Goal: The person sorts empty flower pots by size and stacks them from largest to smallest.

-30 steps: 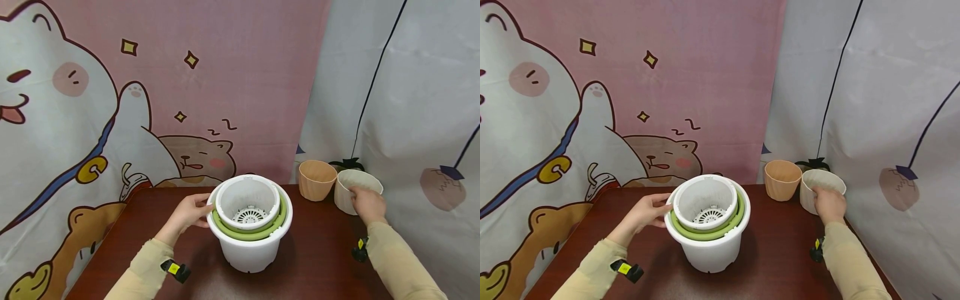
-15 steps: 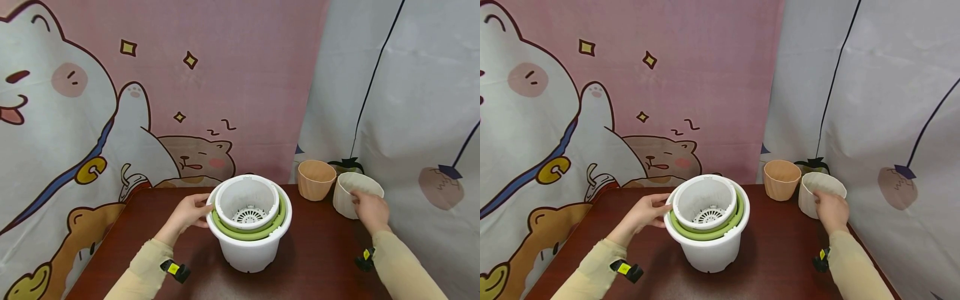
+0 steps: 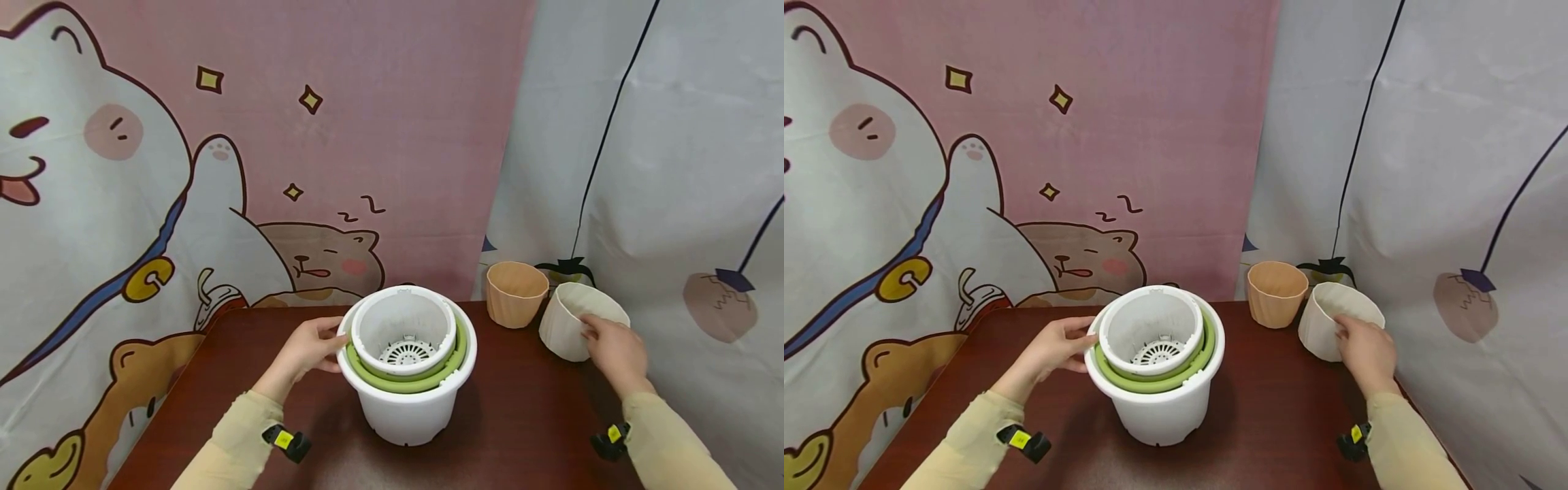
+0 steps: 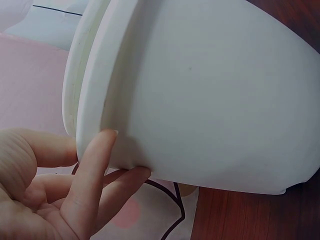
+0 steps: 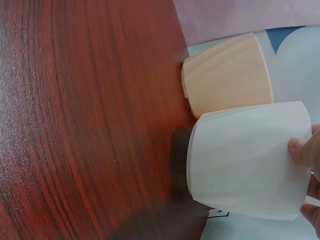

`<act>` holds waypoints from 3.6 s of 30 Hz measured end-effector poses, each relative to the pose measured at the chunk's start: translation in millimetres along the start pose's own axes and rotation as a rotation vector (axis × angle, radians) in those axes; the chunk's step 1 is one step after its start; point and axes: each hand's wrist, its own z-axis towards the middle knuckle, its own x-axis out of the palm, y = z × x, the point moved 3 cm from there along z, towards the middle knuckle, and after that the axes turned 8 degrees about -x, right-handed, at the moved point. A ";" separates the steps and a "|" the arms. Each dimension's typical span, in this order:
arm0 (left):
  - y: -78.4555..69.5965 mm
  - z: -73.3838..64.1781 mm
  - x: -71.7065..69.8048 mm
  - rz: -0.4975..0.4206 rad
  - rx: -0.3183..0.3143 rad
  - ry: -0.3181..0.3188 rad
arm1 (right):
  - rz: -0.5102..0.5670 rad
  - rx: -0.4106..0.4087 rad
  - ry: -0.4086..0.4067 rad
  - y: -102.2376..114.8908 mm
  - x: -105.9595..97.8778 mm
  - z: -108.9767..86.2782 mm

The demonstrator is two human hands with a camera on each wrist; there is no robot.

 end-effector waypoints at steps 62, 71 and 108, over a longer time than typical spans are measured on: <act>-2.9 -2.5 -1.1 0.020 0.017 0.015 | 0.127 -0.352 -0.398 115.0 -79.8 28.1; -2.6 -1.1 -1.5 0.010 0.009 0.013 | 0.186 -0.398 -0.399 139.2 -88.8 34.3; -2.8 -2.5 -1.6 0.023 -0.010 0.008 | 0.344 -0.709 -0.461 213.4 -120.0 54.6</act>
